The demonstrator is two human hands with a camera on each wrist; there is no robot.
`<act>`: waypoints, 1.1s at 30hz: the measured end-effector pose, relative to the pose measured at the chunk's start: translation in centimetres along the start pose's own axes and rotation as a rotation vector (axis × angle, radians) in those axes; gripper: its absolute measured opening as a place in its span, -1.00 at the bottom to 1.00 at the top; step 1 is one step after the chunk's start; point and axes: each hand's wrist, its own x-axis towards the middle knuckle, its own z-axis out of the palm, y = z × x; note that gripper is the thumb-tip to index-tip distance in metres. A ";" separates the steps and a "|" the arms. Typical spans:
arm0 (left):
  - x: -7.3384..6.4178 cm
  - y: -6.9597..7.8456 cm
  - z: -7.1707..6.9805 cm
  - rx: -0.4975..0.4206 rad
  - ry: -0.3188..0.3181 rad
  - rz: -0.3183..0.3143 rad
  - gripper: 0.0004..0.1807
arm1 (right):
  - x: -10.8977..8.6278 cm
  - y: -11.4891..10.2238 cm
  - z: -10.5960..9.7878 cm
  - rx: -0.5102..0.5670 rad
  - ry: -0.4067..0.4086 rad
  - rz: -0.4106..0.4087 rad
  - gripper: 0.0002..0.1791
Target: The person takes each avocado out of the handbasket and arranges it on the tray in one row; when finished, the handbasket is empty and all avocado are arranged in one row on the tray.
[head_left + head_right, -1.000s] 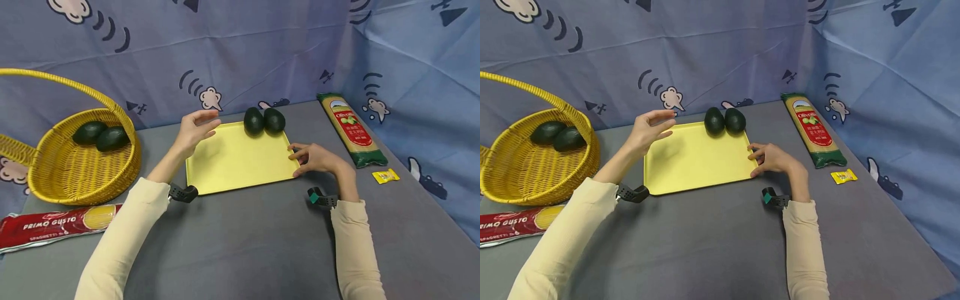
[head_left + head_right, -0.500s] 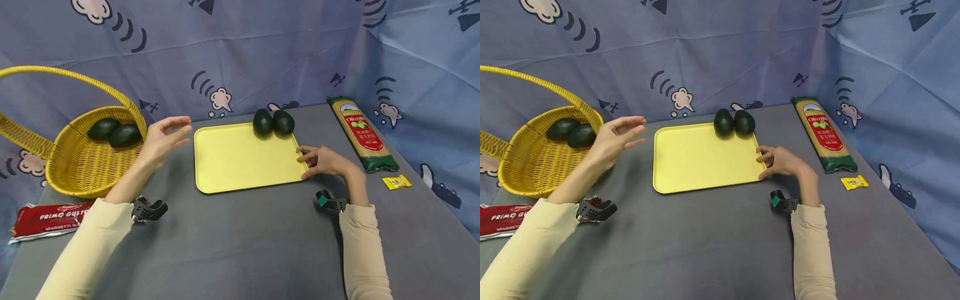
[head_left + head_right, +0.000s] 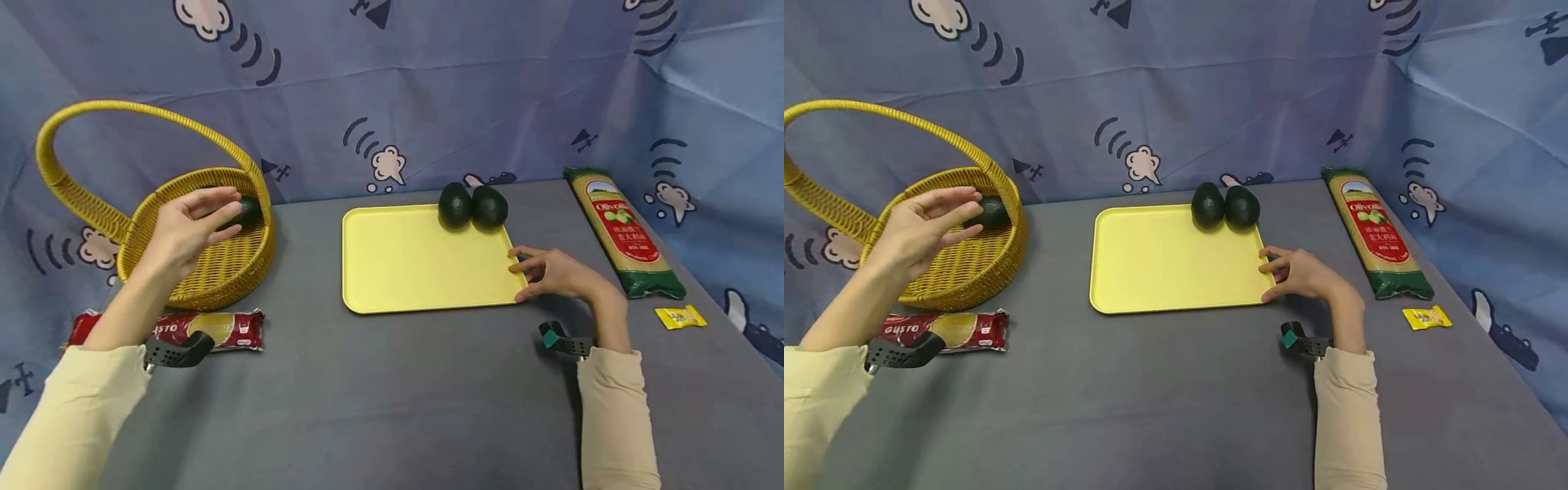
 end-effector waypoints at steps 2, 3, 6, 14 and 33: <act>0.4 0.5 -1.3 0.002 0.036 -0.038 -0.80 | -0.1 0.1 0.0 -0.001 0.002 -0.004 -0.36; 0.7 0.7 -2.0 0.001 0.050 -0.064 -0.80 | -0.1 0.1 0.0 0.002 0.002 -0.007 -0.35; 2.1 1.1 -3.5 0.031 0.084 -0.159 -0.79 | -0.3 0.4 0.1 0.015 0.002 -0.013 -0.34; 5.6 0.7 -5.4 0.182 0.114 -0.355 -0.70 | -0.6 0.5 0.2 0.030 0.008 -0.009 -0.33; 7.1 -2.2 -4.4 0.360 0.247 -0.487 -0.30 | 0.1 0.1 0.2 0.018 0.008 -0.022 -0.33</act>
